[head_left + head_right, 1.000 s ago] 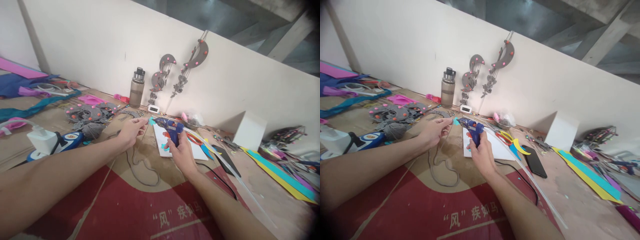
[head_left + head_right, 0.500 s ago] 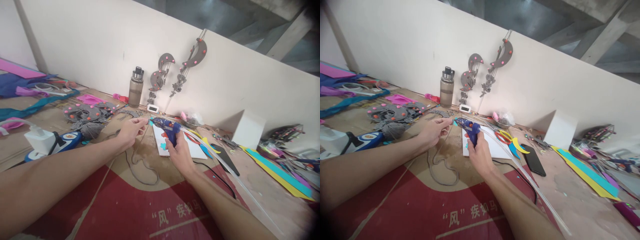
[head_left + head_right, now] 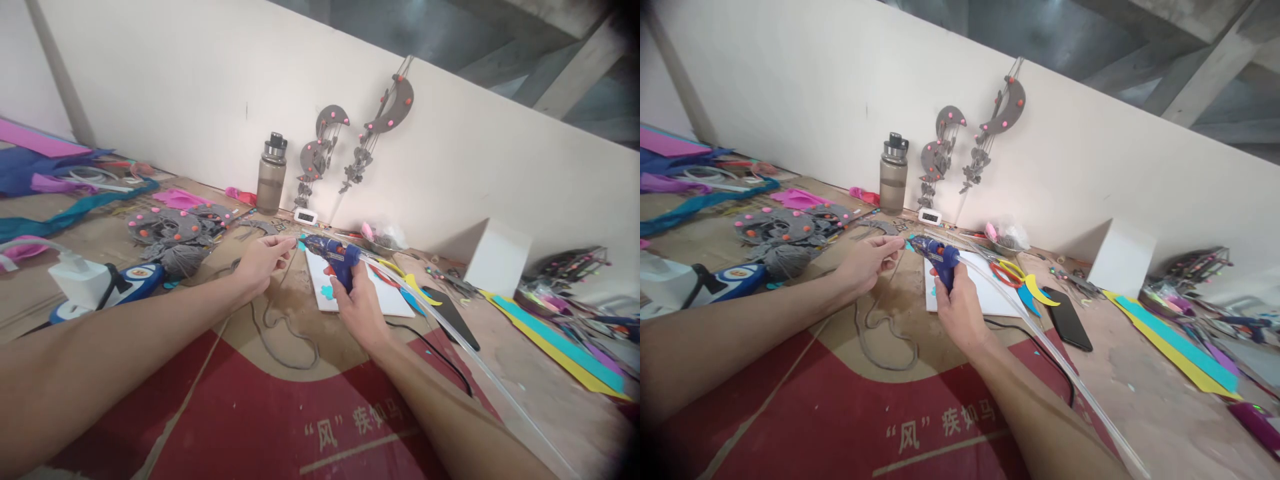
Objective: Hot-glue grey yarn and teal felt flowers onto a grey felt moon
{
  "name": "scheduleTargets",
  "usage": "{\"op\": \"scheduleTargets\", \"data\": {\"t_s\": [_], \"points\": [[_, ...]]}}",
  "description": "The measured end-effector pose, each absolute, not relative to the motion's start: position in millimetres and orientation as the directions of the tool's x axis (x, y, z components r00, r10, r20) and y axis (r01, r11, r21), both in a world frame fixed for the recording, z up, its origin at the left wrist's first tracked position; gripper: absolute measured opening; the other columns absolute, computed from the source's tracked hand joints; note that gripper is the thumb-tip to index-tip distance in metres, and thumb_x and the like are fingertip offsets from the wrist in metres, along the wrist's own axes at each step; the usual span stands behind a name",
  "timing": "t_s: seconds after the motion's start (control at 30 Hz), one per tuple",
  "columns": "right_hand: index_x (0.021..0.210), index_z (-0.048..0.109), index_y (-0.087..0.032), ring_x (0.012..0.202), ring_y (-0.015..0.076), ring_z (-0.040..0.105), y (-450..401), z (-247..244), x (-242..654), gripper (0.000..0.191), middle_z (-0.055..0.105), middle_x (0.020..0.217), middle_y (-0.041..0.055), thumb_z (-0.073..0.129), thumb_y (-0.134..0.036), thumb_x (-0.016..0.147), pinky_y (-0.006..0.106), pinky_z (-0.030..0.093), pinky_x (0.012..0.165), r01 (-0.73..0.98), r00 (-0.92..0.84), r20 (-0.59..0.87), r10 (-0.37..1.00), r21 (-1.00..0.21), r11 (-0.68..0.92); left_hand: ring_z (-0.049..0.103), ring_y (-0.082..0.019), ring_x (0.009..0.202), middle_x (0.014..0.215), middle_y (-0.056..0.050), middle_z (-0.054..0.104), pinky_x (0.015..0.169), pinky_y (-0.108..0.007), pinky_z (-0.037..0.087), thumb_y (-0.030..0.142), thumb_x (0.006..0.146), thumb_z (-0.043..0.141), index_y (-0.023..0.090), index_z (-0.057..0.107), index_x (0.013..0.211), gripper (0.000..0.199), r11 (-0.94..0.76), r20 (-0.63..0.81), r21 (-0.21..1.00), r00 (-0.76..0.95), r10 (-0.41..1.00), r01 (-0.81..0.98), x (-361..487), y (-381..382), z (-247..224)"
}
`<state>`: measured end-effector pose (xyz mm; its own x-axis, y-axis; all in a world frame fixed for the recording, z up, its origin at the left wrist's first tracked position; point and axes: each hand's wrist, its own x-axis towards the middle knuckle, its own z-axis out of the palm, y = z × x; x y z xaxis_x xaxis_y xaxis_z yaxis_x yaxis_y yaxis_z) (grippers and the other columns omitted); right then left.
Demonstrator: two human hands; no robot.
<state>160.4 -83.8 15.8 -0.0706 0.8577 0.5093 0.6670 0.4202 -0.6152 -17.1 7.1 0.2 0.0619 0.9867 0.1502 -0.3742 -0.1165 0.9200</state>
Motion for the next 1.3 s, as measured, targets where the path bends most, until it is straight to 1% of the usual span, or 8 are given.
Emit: {"op": "scheduleTargets", "data": {"t_s": [0.1, 0.27, 0.4, 0.6, 0.83, 1.03, 1.3], "points": [[0.116, 0.045, -0.02, 0.088, 0.0218, 0.062, -83.6, 15.2, 160.0, 0.029, 0.065, 0.103, 0.0098, 0.046, -0.025, 0.087, 0.034, 0.049, 0.074, 0.68, -0.057, 0.518, 0.853, -0.606, 0.414, 0.042, -0.006, 0.052, 0.061, 0.001, 0.053, 0.045, -0.019, 0.03, 0.035, 0.062, 0.076, 0.014, 0.066, 0.068, 0.023, -0.117, 0.152, 0.92, 0.066, 0.986, -0.374, -17.5, 6.6, 0.9], [0.112, 0.045, -0.021, 0.08, 0.0193, 0.062, -83.0, 14.1, 159.0, 0.025, 0.065, 0.1, 0.0079, 0.046, -0.024, 0.087, 0.032, 0.049, 0.071, 0.678, -0.062, 0.517, 0.854, -0.606, 0.416, 0.042, -0.006, 0.051, 0.059, 0.002, 0.052, 0.045, -0.019, 0.031, 0.033, 0.062, 0.075, 0.014, 0.065, 0.067, 0.022, -0.114, 0.145, 0.923, 0.058, 0.988, -0.366, -16.7, 7.5, -0.7], [0.112, 0.046, -0.02, 0.082, 0.0199, 0.062, -82.2, 14.2, 159.2, 0.026, 0.065, 0.099, 0.008, 0.046, -0.023, 0.086, 0.033, 0.048, 0.073, 0.689, -0.057, 0.527, 0.848, -0.594, 0.415, 0.041, -0.006, 0.051, 0.059, 0.001, 0.051, 0.045, -0.018, 0.031, 0.033, 0.061, 0.076, 0.013, 0.065, 0.068, 0.023, -0.111, 0.143, 0.923, 0.06, 0.988, -0.369, -16.1, 7.7, -1.1], [0.11, 0.047, -0.021, 0.086, 0.0215, 0.063, -82.7, 15.4, 159.2, 0.024, 0.066, 0.099, 0.0088, 0.046, -0.024, 0.087, 0.033, 0.048, 0.072, 0.666, -0.032, 0.513, 0.858, -0.629, 0.401, 0.042, -0.006, 0.053, 0.061, 0.001, 0.053, 0.044, -0.017, 0.032, 0.034, 0.06, 0.076, 0.013, 0.065, 0.068, 0.025, -0.1, 0.13, 0.919, 0.055, 0.99, -0.382, -16.4, 5.5, 2.0], [0.108, 0.046, -0.02, 0.08, 0.0201, 0.061, -83.5, 15.5, 157.3, 0.022, 0.065, 0.098, 0.0088, 0.046, -0.024, 0.086, 0.033, 0.047, 0.072, 0.688, -0.045, 0.51, 0.859, -0.607, 0.397, 0.043, -0.005, 0.051, 0.058, 0.002, 0.052, 0.044, -0.018, 0.031, 0.034, 0.059, 0.077, 0.013, 0.064, 0.066, 0.026, -0.098, 0.127, 0.919, 0.05, 0.991, -0.382, -15.6, 5.6, 1.2], [0.108, 0.047, -0.019, 0.086, 0.0221, 0.061, -82.3, 15.1, 158.2, 0.022, 0.065, 0.098, 0.0097, 0.047, -0.023, 0.086, 0.035, 0.047, 0.076, 0.69, -0.04, 0.534, 0.845, -0.597, 0.409, 0.042, -0.005, 0.051, 0.058, 0.001, 0.051, 0.044, -0.017, 0.032, 0.033, 0.061, 0.075, 0.012, 0.065, 0.068, 0.025, -0.11, 0.139, 0.922, 0.053, 0.989, -0.371, -15.8, 4.3, 1.7], [0.113, 0.047, -0.019, 0.088, 0.024, 0.061, -80.4, 12.6, 159.0, 0.027, 0.064, 0.1, 0.0111, 0.048, -0.023, 0.086, 0.038, 0.046, 0.079, 0.7, -0.046, 0.546, 0.836, -0.58, 0.417, 0.042, -0.005, 0.05, 0.058, 0.002, 0.051, 0.044, -0.017, 0.031, 0.033, 0.061, 0.075, 0.012, 0.064, 0.068, 0.025, -0.1, 0.135, 0.921, 0.066, 0.989, -0.378, -15.9, 3.0, 3.4]]}}
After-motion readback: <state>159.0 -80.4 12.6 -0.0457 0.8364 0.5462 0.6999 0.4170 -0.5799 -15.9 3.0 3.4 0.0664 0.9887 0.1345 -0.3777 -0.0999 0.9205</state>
